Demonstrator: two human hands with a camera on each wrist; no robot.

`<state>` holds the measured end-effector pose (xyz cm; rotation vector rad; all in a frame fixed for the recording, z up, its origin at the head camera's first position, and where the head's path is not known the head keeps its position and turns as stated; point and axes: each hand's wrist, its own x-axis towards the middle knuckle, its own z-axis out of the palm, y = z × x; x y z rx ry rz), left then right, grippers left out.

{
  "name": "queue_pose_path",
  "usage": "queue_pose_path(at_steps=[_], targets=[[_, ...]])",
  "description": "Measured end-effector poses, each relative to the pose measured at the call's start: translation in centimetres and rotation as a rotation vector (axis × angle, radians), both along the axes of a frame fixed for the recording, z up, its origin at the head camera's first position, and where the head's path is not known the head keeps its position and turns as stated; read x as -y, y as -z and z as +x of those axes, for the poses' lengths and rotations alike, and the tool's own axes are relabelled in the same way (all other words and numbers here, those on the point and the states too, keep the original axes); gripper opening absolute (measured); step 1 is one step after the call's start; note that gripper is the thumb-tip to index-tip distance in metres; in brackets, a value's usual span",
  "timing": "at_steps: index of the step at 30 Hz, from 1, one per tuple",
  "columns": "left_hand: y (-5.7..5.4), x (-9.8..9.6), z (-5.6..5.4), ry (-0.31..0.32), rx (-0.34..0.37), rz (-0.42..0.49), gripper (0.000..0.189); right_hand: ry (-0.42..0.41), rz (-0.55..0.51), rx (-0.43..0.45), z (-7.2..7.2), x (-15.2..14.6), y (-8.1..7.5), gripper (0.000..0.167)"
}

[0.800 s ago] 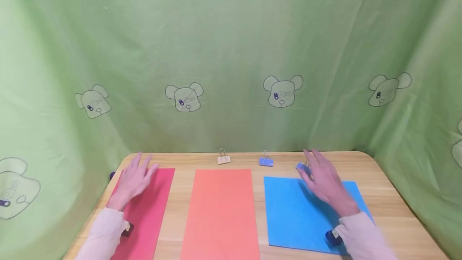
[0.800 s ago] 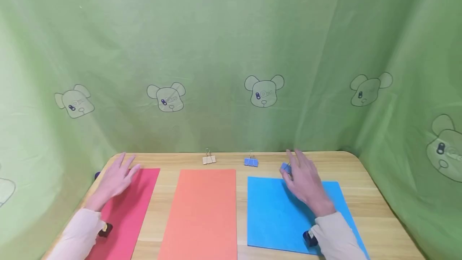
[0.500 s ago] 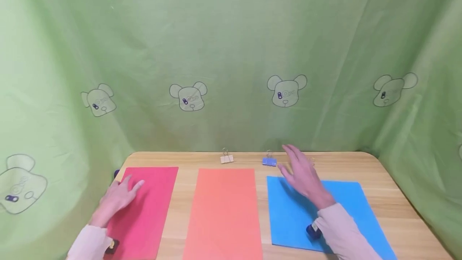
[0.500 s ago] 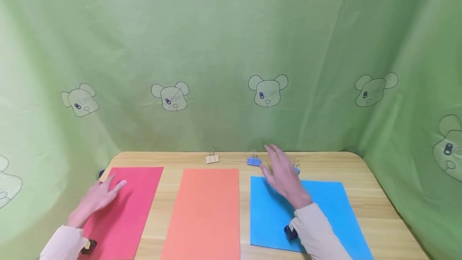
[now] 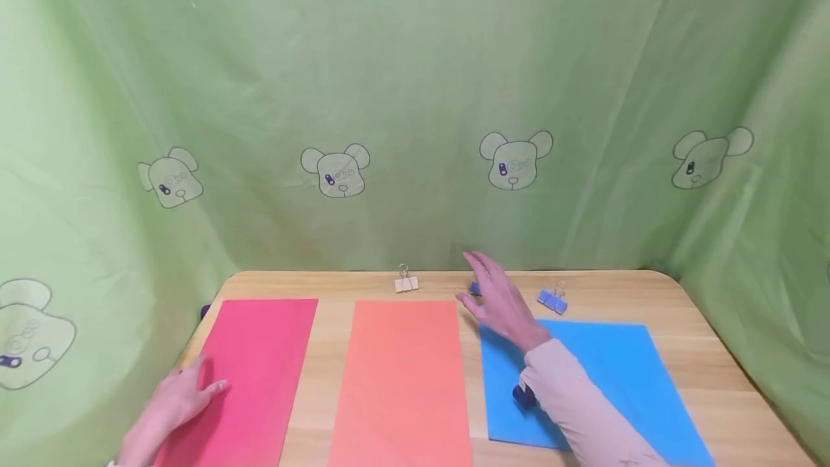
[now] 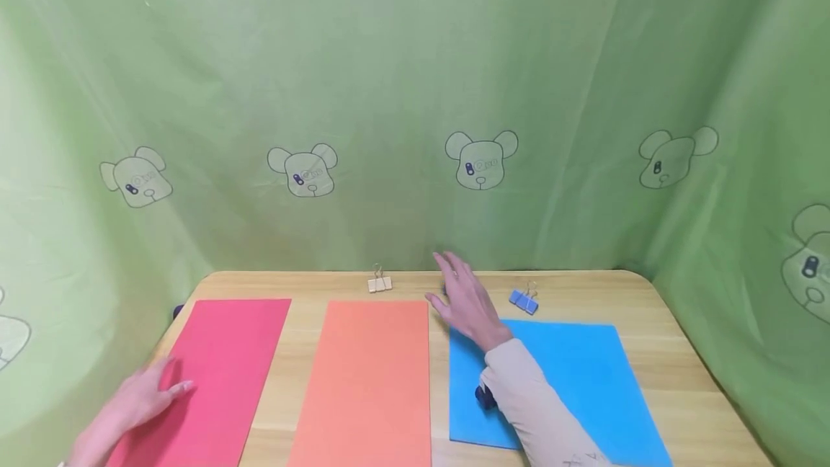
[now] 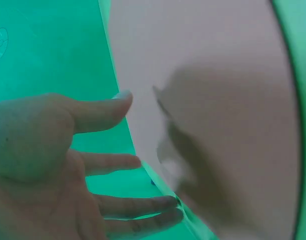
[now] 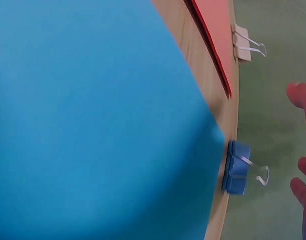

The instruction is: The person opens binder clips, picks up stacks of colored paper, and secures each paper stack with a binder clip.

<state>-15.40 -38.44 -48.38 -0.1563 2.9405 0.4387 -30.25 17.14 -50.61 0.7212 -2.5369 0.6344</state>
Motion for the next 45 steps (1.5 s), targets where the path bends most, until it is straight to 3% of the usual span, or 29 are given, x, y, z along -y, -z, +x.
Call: queue_pose_path(at_steps=[6, 13, 20, 26, 39, 45], targets=[[0.5, 0.6, 1.4, -0.031, 0.027, 0.003, 0.077, 0.012, 0.030, 0.066, -1.1, 1.8, -0.1, 0.084], [0.8, 1.0, 2.9, -0.110, 0.070, 0.026, 0.098, -0.014, 0.001, 0.204, -1.9, 4.9, -0.2, 0.080], [1.8, 1.2, 2.3, -0.107, 0.044, 0.051, 0.104, -0.010, -0.064, 0.298, -2.3, 7.2, 0.4, 0.078], [2.0, 1.7, 2.2, -0.058, 0.013, 0.022, 0.102, -0.031, -0.061, 0.288, -2.5, 9.1, 1.3, 0.075], [2.1, 1.8, 2.5, -0.160, 0.012, 0.073, 0.111, -0.027, -0.055, 0.363, -3.7, 12.4, 1.6, 0.061], [2.3, 2.1, 2.5, -0.179, 0.016, 0.111, 0.115, 0.024, -0.044, 0.304, -4.6, 13.1, 1.3, 0.043]])
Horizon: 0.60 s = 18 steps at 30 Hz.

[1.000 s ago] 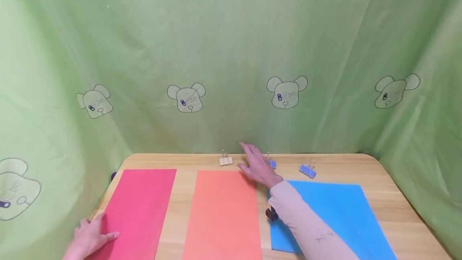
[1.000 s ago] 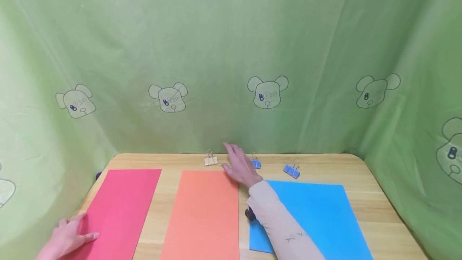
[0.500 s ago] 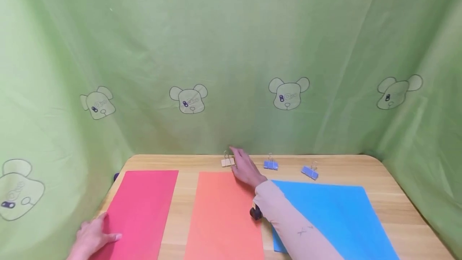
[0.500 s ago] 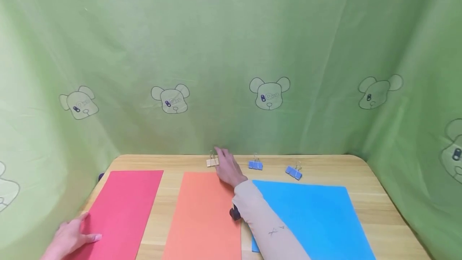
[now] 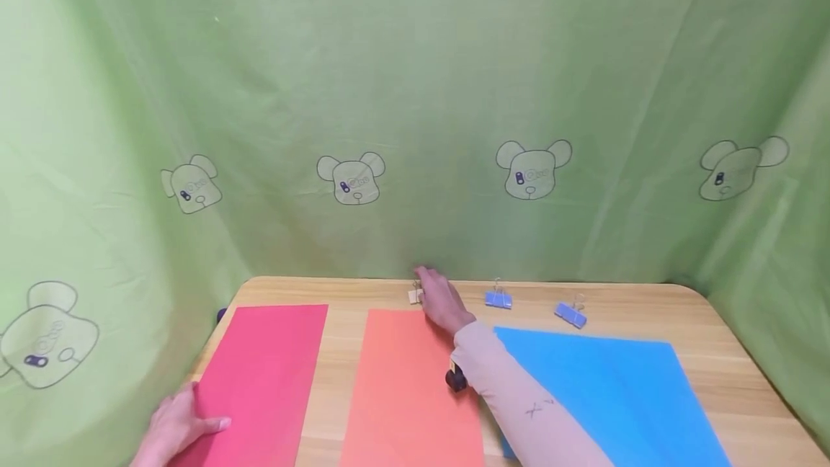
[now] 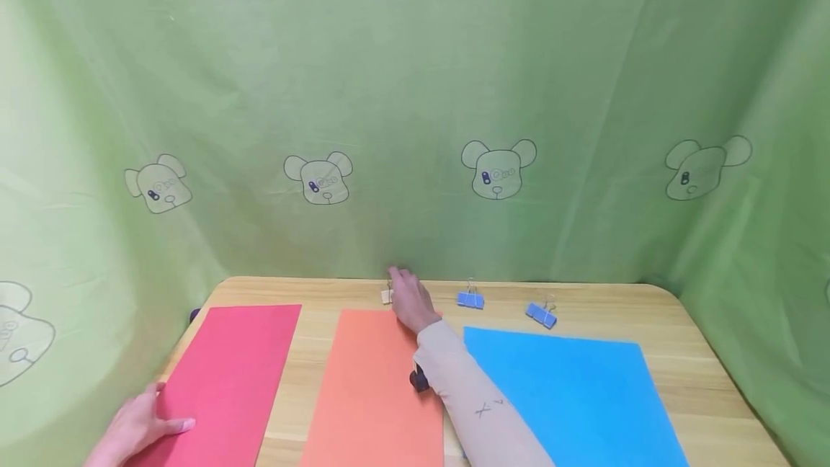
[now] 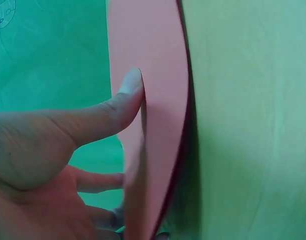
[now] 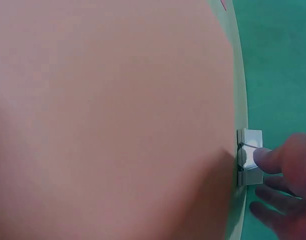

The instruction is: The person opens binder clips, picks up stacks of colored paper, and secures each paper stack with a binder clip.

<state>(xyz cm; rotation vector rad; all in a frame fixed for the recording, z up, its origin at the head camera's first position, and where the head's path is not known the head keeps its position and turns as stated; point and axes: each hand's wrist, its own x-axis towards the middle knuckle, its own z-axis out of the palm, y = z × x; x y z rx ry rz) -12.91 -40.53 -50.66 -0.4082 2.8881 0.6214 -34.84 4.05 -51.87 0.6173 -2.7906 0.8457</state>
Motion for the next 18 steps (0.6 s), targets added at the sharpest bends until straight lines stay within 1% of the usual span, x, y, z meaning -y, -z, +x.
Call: queue_pose_path(at_steps=[3, 5, 8, 10, 13, 16, 18], targets=[[0.0, -0.2, 0.0, -0.025, -0.012, 0.042, 0.117, 0.059, -0.010, -0.041, -0.2, 0.0, -0.1, 0.031], [0.1, -0.4, 0.3, -0.053, -0.015, 0.054, 0.118, 0.089, -0.023, -0.045, -0.3, 0.0, -0.3, 0.025], [0.2, -0.6, 0.7, -0.087, -0.017, 0.038, 0.120, 0.112, -0.044, -0.020, -0.4, -0.1, -0.5, 0.020], [0.2, -0.7, 1.0, -0.102, -0.025, 0.033, 0.119, 0.111, -0.082, 0.009, -0.4, -0.2, -0.7, 0.015], [0.0, -0.8, 1.4, -0.096, -0.064, 0.038, 0.106, 0.093, -0.168, 0.038, -0.5, -0.5, -1.2, 0.012], [-0.4, -0.8, 1.5, -0.062, -0.114, 0.048, 0.086, 0.078, -0.276, 0.078, -0.4, -1.1, -1.7, 0.013], [-0.7, -0.8, 1.3, -0.043, -0.144, 0.049, 0.075, 0.081, -0.348, 0.118, -0.2, -1.6, -2.0, 0.012]])
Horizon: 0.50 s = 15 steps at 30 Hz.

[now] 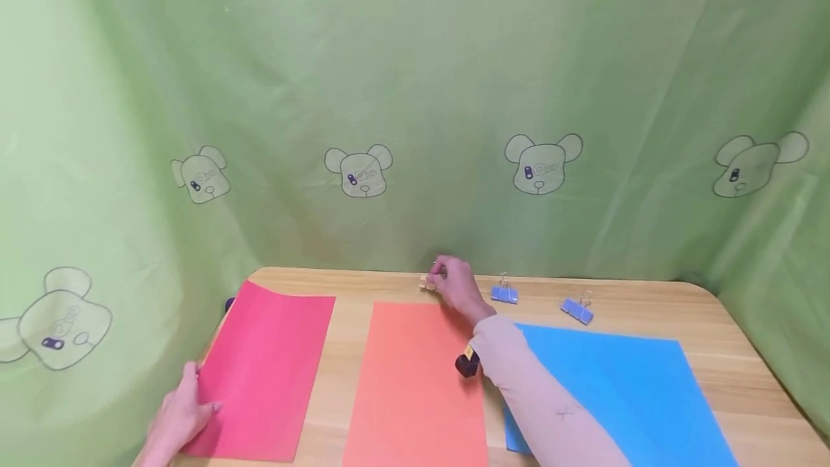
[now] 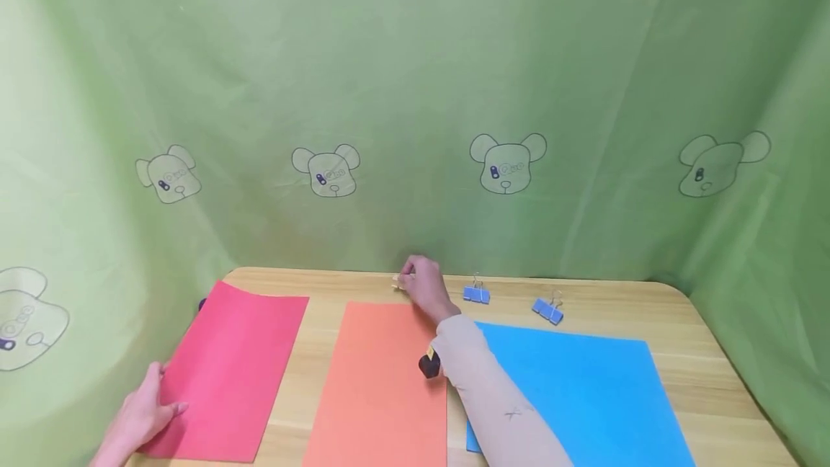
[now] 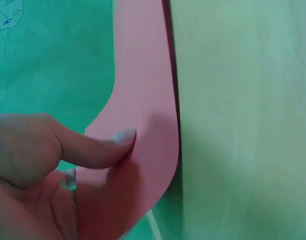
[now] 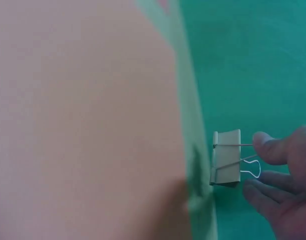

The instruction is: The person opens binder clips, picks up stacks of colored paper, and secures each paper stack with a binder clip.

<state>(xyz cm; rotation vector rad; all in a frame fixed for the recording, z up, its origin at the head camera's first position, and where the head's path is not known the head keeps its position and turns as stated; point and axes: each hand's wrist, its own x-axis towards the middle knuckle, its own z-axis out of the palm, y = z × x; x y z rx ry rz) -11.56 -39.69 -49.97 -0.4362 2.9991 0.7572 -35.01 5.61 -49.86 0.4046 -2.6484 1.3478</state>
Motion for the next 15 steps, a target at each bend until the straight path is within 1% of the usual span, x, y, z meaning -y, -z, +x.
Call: queue_pose_path(at_steps=[2, 4, 8, 11, 15], targets=[[-0.4, -0.2, -0.3, 0.003, -0.031, 0.013, 0.068, 0.009, -0.076, 0.042, 0.4, -0.7, -0.3, 0.010], [-0.8, -0.4, -0.6, 0.005, -0.065, 0.023, 0.066, 0.019, -0.143, 0.069, 1.0, -1.5, -0.7, 0.009], [-2.2, -0.8, -1.4, 0.010, -0.140, 0.048, 0.065, 0.034, -0.256, 0.112, 2.3, -3.3, -1.5, 0.009], [-3.5, -1.3, -1.5, 0.021, -0.212, 0.057, 0.065, 0.032, -0.338, 0.136, 3.6, -4.9, -2.1, 0.020], [-5.1, -2.0, -1.2, 0.043, -0.309, 0.066, 0.062, 0.023, -0.426, 0.167, 5.4, -7.3, -3.3, 0.041]])
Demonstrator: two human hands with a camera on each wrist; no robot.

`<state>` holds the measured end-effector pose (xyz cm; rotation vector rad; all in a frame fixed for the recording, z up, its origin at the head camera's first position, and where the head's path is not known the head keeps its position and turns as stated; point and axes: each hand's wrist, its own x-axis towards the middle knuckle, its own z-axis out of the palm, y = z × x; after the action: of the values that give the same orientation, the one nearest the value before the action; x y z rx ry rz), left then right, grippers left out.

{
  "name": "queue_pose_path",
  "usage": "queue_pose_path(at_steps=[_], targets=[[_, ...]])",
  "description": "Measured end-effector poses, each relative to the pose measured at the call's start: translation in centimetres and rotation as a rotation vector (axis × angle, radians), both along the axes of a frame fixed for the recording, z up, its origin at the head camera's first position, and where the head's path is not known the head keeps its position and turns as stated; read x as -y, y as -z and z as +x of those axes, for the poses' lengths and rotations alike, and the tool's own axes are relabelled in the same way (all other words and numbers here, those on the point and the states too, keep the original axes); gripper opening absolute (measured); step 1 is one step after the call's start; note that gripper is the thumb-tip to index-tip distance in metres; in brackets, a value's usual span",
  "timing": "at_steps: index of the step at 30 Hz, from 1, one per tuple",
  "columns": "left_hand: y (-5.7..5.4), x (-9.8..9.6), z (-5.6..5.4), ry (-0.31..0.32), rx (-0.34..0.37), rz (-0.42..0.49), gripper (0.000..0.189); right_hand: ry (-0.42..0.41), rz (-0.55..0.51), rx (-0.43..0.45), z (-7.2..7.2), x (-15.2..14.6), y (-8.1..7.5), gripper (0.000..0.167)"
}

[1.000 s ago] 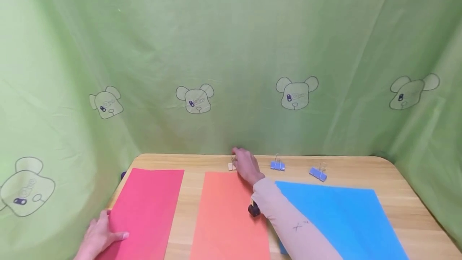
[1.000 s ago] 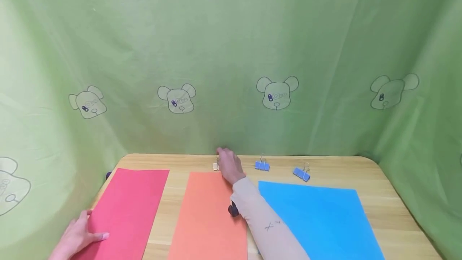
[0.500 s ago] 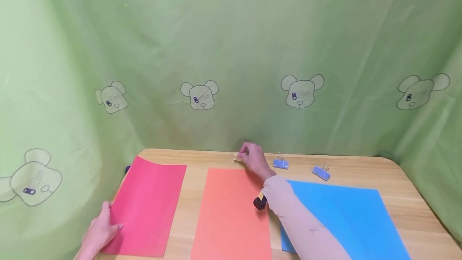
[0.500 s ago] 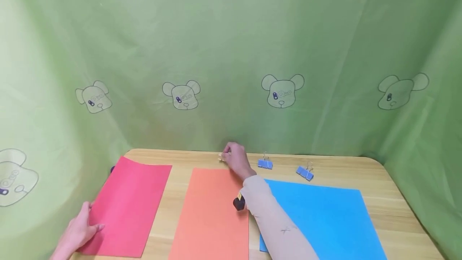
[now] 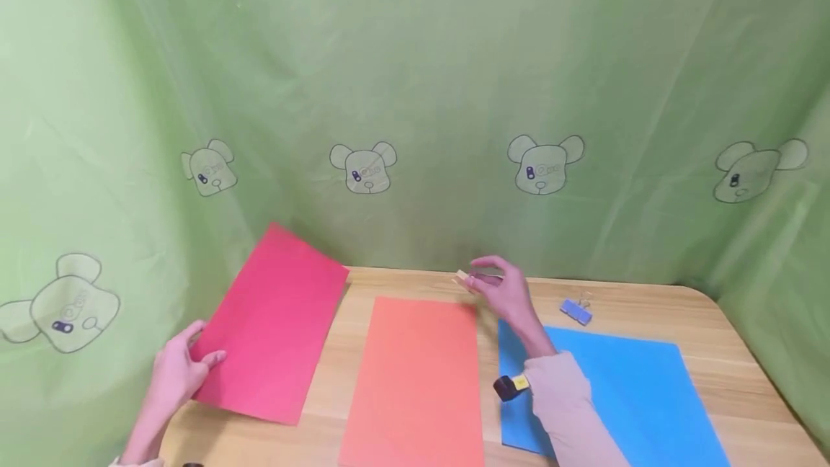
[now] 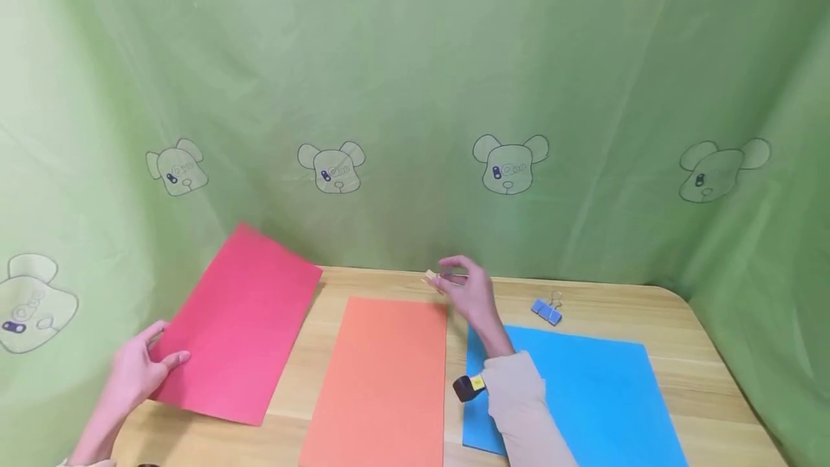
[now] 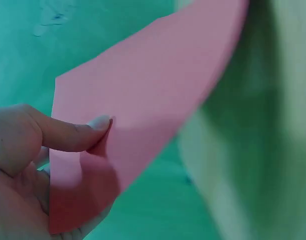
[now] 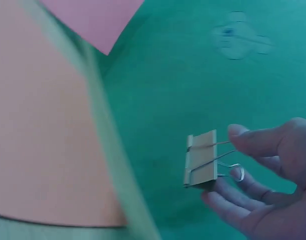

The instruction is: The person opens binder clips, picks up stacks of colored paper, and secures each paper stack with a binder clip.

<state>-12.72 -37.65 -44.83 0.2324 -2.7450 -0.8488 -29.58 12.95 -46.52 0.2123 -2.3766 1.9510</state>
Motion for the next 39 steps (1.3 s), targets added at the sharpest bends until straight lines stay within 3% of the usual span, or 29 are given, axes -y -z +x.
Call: queue_pose_path(at_steps=[6, 9, 14, 16, 21, 26, 33, 39], targets=[[-3.5, -2.4, -0.4, 0.049, -0.119, -0.098, 0.052, 0.033, -0.017, 0.016, 3.1, -4.2, -2.1, 0.062], [-5.3, -4.3, -1.3, 0.081, -0.162, -0.158, 0.047, 0.072, -0.009, 0.016, 4.7, -6.5, -2.9, 0.069], [-6.9, -8.0, -3.4, 0.130, -0.191, -0.171, 0.041, 0.174, -0.100, 0.018, 7.0, -10.6, -3.8, 0.070], [-7.1, -9.3, -4.2, 0.153, -0.196, -0.170, 0.038, 0.214, -0.149, 0.025, 7.6, -11.8, -3.8, 0.070], [-6.7, -12.2, -6.7, 0.242, -0.239, -0.209, 0.033, 0.271, -0.158, 0.046, 8.1, -13.3, -3.3, 0.072], [-6.1, -14.7, -8.6, 0.273, -0.222, -0.246, 0.023, 0.285, -0.169, 0.066, 8.2, -13.8, -2.9, 0.070], [-6.6, -17.3, -9.7, 0.309, -0.149, -0.218, 0.018, 0.309, -0.188, 0.078, 8.4, -14.6, -2.7, 0.069], [-6.5, -17.8, -10.3, 0.344, -0.090, -0.127, 0.015, 0.323, -0.185, 0.061, 8.8, -15.3, -2.6, 0.064]])
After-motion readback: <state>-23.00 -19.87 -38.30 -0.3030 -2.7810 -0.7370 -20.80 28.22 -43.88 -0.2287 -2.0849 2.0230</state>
